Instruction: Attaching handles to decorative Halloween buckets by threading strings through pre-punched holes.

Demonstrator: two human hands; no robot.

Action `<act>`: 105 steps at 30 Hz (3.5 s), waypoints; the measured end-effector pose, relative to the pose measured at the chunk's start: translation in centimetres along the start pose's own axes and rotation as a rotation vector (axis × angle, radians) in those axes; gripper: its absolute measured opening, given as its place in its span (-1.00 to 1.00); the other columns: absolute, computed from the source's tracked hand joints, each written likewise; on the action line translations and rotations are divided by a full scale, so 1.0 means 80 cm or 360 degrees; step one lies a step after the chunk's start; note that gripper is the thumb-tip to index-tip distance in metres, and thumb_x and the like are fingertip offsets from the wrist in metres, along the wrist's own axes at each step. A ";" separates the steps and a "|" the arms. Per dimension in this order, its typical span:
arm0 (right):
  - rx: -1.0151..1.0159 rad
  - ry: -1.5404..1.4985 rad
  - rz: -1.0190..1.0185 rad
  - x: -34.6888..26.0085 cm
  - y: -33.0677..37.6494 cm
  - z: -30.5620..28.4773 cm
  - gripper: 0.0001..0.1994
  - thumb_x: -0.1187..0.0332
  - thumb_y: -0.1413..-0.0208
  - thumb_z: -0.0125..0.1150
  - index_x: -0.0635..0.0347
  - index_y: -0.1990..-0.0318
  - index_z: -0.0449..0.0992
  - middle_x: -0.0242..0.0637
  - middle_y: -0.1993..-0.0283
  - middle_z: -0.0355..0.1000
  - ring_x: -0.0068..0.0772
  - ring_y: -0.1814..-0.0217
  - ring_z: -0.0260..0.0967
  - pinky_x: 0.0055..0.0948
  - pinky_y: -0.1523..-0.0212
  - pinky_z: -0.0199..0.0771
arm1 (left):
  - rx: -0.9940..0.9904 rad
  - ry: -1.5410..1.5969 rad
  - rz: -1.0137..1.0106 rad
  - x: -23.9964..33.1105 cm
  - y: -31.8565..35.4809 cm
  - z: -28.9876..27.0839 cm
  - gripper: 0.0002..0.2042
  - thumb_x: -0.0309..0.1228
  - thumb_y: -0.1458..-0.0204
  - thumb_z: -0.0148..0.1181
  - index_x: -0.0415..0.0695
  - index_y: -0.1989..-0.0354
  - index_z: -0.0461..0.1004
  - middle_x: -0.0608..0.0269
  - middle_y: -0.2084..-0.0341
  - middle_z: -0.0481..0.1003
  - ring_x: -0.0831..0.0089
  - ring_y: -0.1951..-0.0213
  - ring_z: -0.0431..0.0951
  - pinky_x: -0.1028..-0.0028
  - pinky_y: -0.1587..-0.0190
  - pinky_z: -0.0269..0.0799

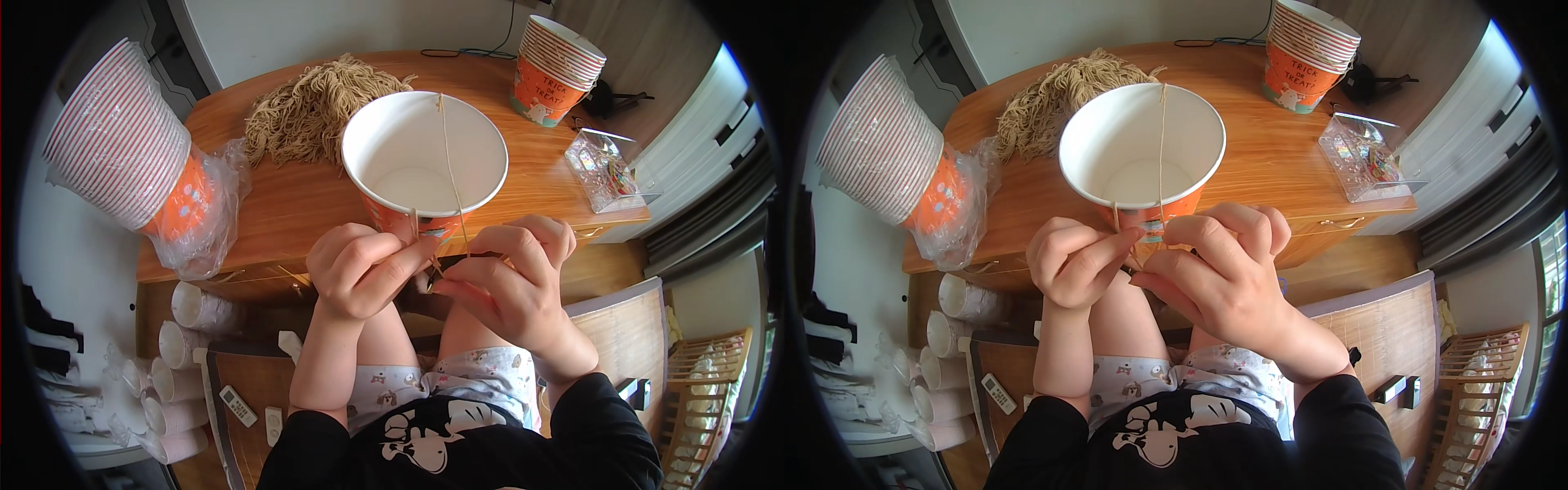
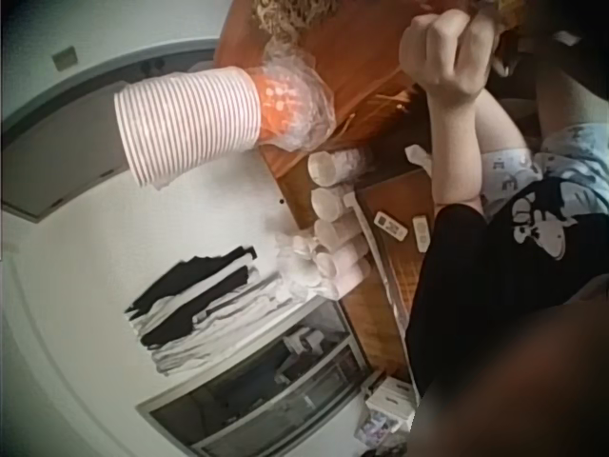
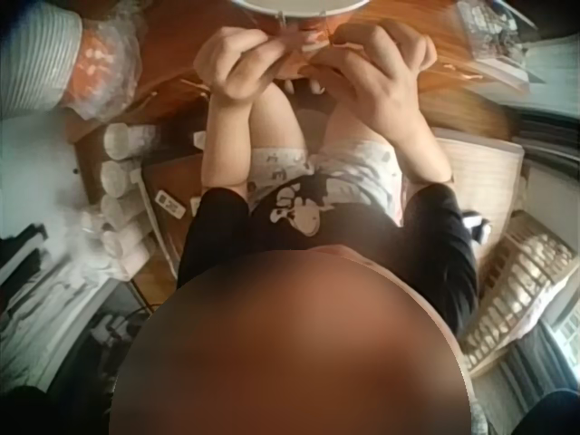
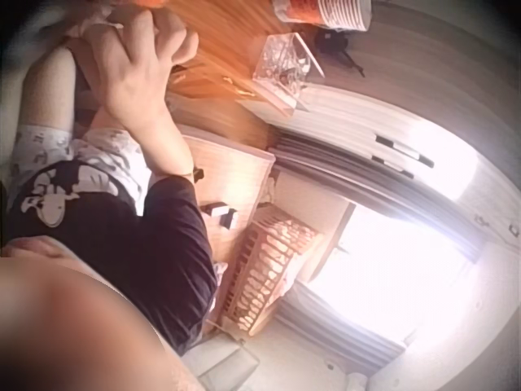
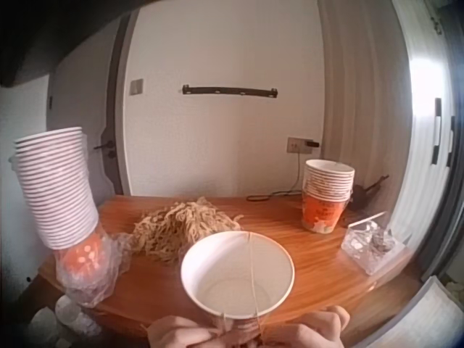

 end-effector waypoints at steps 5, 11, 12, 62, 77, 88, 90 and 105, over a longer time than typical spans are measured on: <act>0.0030 0.0027 0.0011 0.004 0.005 -0.002 -0.78 0.13 0.19 0.51 -0.16 0.36 0.61 -0.58 0.14 0.42 -0.29 0.00 0.22 -0.23 0.01 0.07 | 0.0069 -0.0047 -0.0058 -0.004 -0.002 -0.005 -0.78 -0.37 0.31 0.55 0.03 0.39 0.71 0.48 0.49 0.36 0.54 0.56 0.39 0.56 0.58 0.34; 0.0058 0.0064 -0.0002 0.005 0.006 -0.010 -0.77 0.13 0.21 0.51 -0.15 0.39 0.59 -0.58 0.14 0.42 -0.29 0.01 0.22 -0.20 0.01 0.07 | 0.0069 0.0072 -0.0159 -0.020 -0.003 -0.004 -0.76 -0.44 0.35 0.62 0.01 0.46 0.67 0.45 0.53 0.36 0.50 0.59 0.37 0.52 0.59 0.27; 0.0060 0.0063 -0.0002 0.003 0.005 -0.013 -0.77 0.13 0.21 0.51 -0.15 0.39 0.59 -0.58 0.14 0.42 -0.29 0.01 0.22 -0.20 0.01 0.07 | 0.0089 0.0089 -0.0230 -0.028 -0.002 -0.005 -0.75 -0.47 0.36 0.62 0.00 0.46 0.67 0.44 0.53 0.37 0.49 0.58 0.38 0.51 0.58 0.26; 0.0755 0.0150 0.0410 0.320 -0.096 -0.163 -0.82 0.60 -0.02 0.33 0.24 0.22 0.51 -0.18 0.22 0.50 -0.16 0.13 0.45 -0.29 0.11 0.48 | -0.0549 -0.1334 -0.0140 -0.182 -0.173 -0.316 -0.70 -0.48 -0.04 0.30 -0.03 0.01 0.61 0.18 0.20 0.51 0.15 0.11 0.49 0.19 -0.03 0.35; -0.0368 0.0514 0.0732 0.511 -0.174 -0.081 -0.68 0.14 -0.28 0.06 0.14 0.00 0.54 -0.01 0.07 0.55 0.07 -0.11 0.44 0.05 -0.20 0.28 | -0.1150 -0.0740 -0.1036 -0.306 -0.224 -0.305 -0.79 -0.38 -0.29 0.07 -0.20 0.09 0.60 0.11 0.33 0.60 0.40 0.28 0.54 0.40 0.03 0.37; -0.0566 0.0799 0.0658 0.499 -0.162 -0.029 -0.43 -0.19 -0.29 -0.03 0.20 0.26 0.60 -0.05 0.23 0.59 0.02 0.05 0.51 -0.01 -0.14 0.32 | -0.0989 -0.0462 -0.1345 -0.312 -0.223 -0.306 -0.81 -0.43 -0.22 0.20 -0.32 0.17 0.61 0.30 0.35 0.61 0.57 0.27 0.53 0.52 0.12 0.43; -0.0487 0.0798 0.0650 0.498 -0.163 -0.026 -0.37 -0.25 -0.26 -0.04 0.20 0.31 0.64 -0.06 0.31 0.59 -0.02 0.13 0.54 -0.03 -0.17 0.29 | -0.0966 -0.0455 -0.1366 -0.316 -0.222 -0.305 -0.81 -0.42 -0.21 0.21 -0.33 0.18 0.62 0.28 0.35 0.62 0.56 0.28 0.54 0.53 0.13 0.44; 0.0347 0.0629 0.0338 0.309 -0.147 0.089 -0.68 0.19 -0.09 0.30 -0.08 -0.01 0.55 -0.34 -0.24 0.35 -0.08 -0.29 0.21 0.08 -0.27 0.12 | -0.0655 -0.0723 -0.1085 -0.295 -0.277 -0.338 -0.87 -0.47 -0.10 0.34 -0.26 0.25 0.61 0.32 0.42 0.59 0.57 0.40 0.49 0.49 0.20 0.43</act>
Point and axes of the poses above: each hand's wrist, its own y-axis away from the middle knuckle, its own z-axis out of the palm, x = y × z, the point moved 9 cm from there along -y, towards the middle knuckle
